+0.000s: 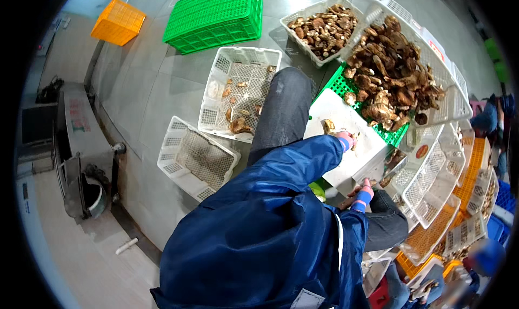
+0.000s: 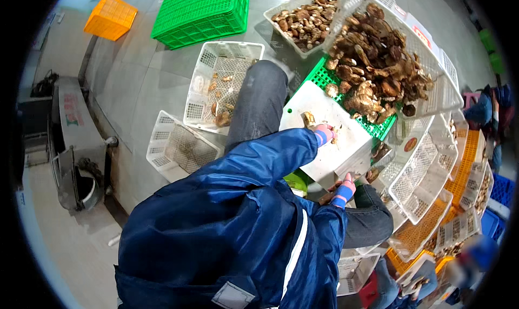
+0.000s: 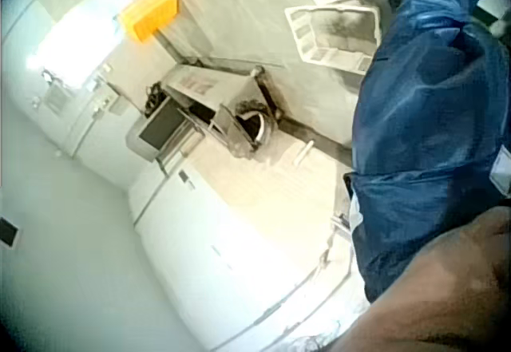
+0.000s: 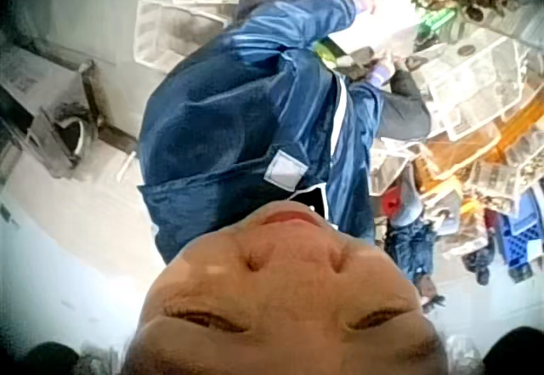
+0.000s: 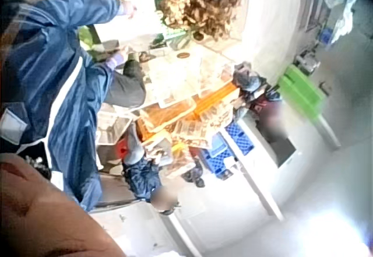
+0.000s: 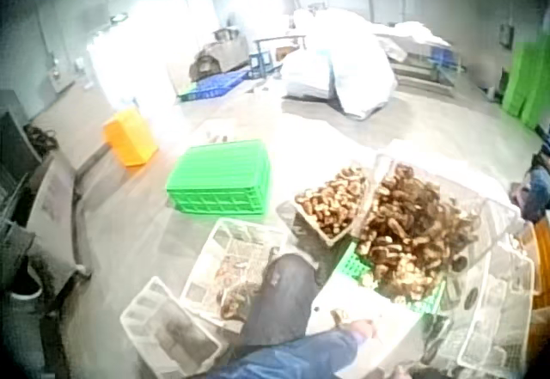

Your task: The person cuts the base off individual mushrooms using a knife and places them into white crates while sitting on the floor.

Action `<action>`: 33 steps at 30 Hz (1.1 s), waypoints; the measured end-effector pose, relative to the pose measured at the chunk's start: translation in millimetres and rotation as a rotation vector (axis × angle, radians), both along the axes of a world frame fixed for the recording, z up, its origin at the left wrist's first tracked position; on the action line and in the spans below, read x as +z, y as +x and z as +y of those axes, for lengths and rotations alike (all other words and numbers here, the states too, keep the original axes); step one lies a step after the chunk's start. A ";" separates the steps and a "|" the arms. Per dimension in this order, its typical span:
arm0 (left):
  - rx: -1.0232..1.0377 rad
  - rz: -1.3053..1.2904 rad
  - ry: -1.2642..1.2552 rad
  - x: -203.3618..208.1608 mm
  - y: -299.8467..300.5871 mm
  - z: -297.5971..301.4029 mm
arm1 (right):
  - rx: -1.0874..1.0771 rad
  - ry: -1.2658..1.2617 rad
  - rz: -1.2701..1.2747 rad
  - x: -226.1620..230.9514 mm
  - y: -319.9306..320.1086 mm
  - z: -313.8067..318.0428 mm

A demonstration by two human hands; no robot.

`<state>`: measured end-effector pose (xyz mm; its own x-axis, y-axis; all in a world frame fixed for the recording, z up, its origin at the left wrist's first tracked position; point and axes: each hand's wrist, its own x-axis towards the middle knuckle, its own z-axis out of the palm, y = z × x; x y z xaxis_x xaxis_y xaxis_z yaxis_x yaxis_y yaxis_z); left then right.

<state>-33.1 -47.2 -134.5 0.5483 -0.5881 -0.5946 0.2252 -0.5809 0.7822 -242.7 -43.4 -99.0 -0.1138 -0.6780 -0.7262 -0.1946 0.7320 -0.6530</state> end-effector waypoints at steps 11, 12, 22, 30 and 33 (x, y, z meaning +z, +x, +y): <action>0.489 0.644 -0.875 238.2 143.6 100.6 | -0.070 0.147 0.050 -14.1 -16.2 -5.1; 0.474 0.567 -0.899 231.7 183.5 126.8 | -0.056 0.156 0.060 -8.6 -6.4 -4.4; 0.482 -1.004 0.141 116.6 283.2 205.3 | -0.058 0.003 -0.038 9.8 3.2 1.0; -0.231 -0.344 0.207 121.8 155.5 35.7 | -0.099 0.019 -0.138 24.1 13.7 7.7; -0.528 -0.473 0.495 43.7 119.5 26.0 | -0.089 0.049 -0.143 28.7 16.7 6.2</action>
